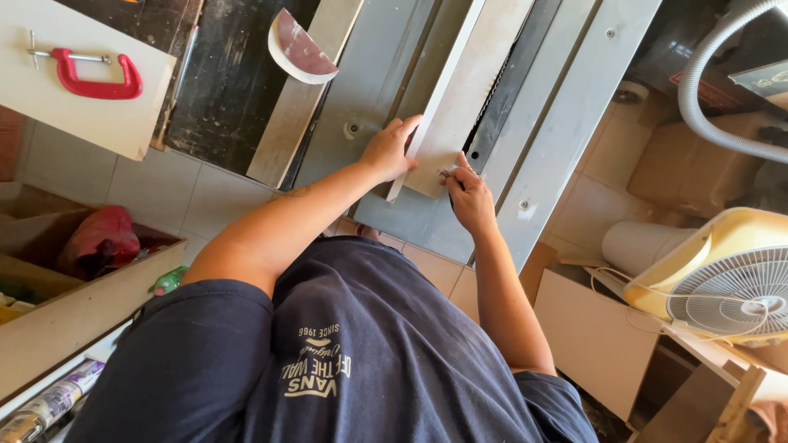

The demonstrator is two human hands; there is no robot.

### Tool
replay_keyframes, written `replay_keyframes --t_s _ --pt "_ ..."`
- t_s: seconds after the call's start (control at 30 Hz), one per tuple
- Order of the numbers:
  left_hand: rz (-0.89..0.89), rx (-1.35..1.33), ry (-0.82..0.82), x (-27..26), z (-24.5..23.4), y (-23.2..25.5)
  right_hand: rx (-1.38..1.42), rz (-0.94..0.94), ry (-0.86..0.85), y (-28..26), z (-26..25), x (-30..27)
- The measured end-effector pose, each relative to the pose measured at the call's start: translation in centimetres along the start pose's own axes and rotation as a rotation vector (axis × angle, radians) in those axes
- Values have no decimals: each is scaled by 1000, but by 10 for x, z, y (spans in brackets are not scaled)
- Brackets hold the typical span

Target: Measuring wood and setting up a table saw fence using a tape measure and C-clamp

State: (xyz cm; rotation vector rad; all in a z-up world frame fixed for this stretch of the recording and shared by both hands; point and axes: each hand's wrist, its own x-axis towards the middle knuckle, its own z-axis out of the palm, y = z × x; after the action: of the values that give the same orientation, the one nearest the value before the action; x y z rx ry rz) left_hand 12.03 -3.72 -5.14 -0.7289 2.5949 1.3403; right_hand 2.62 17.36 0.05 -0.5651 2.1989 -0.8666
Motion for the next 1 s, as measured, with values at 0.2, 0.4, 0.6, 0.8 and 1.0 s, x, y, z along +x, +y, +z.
replay_keyframes --t_s 0.2,0.4,0.6,0.8,1.0 --pt "5 28 4 3 5 -2 11 53 -2 -9 -3 -3" --pt "4 77 18 10 18 -13 12 55 6 -5 -2 1" --pt "18 18 20 10 24 -18 -4 52 8 -9 -4 -1" --pt "33 35 27 -9 11 3 -10 26 54 -17 -6 -8" --pt "124 -190 -24 -52 3 27 545 97 53 -57 -8 -47"
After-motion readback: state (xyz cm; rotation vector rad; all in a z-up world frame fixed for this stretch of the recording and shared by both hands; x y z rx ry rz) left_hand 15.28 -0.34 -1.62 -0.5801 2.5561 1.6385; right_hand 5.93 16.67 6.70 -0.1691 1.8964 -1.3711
